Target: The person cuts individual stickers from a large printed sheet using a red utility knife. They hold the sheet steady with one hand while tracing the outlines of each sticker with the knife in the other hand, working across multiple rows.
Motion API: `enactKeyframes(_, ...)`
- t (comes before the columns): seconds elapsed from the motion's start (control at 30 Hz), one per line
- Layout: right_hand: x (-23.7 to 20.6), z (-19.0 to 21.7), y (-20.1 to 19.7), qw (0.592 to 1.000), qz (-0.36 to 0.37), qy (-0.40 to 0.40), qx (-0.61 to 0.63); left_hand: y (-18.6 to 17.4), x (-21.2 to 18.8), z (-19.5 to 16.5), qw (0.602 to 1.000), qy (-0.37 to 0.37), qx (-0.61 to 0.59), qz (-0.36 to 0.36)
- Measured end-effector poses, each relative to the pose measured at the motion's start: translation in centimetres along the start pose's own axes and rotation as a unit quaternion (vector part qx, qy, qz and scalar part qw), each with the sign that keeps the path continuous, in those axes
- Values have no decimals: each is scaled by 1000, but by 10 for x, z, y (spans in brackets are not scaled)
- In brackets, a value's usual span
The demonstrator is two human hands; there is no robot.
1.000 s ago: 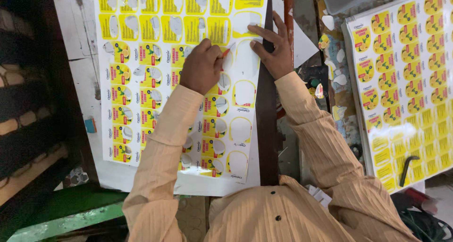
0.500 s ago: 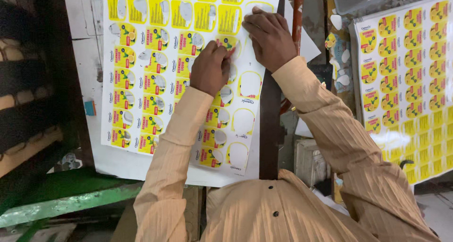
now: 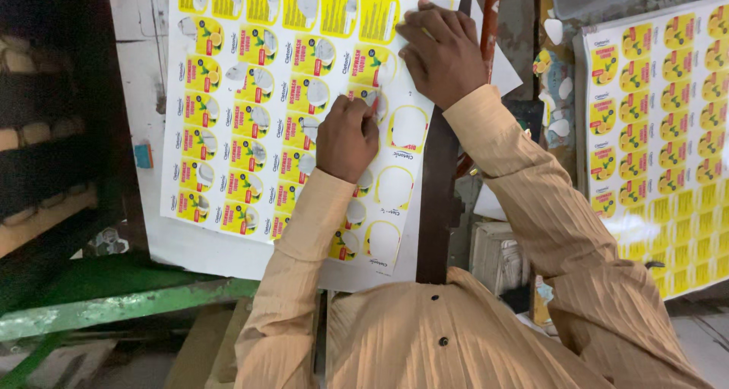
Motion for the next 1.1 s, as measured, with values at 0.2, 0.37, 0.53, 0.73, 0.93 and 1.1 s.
enactKeyframes(0.2, -1, 1, 0, 1000, -5, -3, -10, 2, -20, 1, 999, -34, -13, -19)
enactKeyframes(0.37, -3, 7, 5, 1000, 18, -17, -8, 17, -27, 5, 996, -87, -1, 9)
enactKeyframes(0.53, -5, 10, 12, 997, 46, -21, -65, 18, -32, 3, 994, -103, -21, -31)
enactKeyframes(0.73, -6, 12, 14, 995, 47, -29, -82, 26, -60, 1, 990, -137, -24, -13)
enactKeyframes(0.93, -7, 15, 12, 995, 46, -38, -84, 13, -66, 8, 995, -88, -39, -4)
enactKeyframes(1.1, -6, 18, 8, 995, 39, -48, -73, 14, -61, 12, 995, -86, -30, 27)
Point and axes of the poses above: each hand's wrist, its own x-axis towards the middle knuckle, its own y-axis out of the palm, z = x × y, the point moved 10 cm from there along x, towards the middle knuckle, and after that the axes turned 2 degrees about x, right-handed, at the moved point
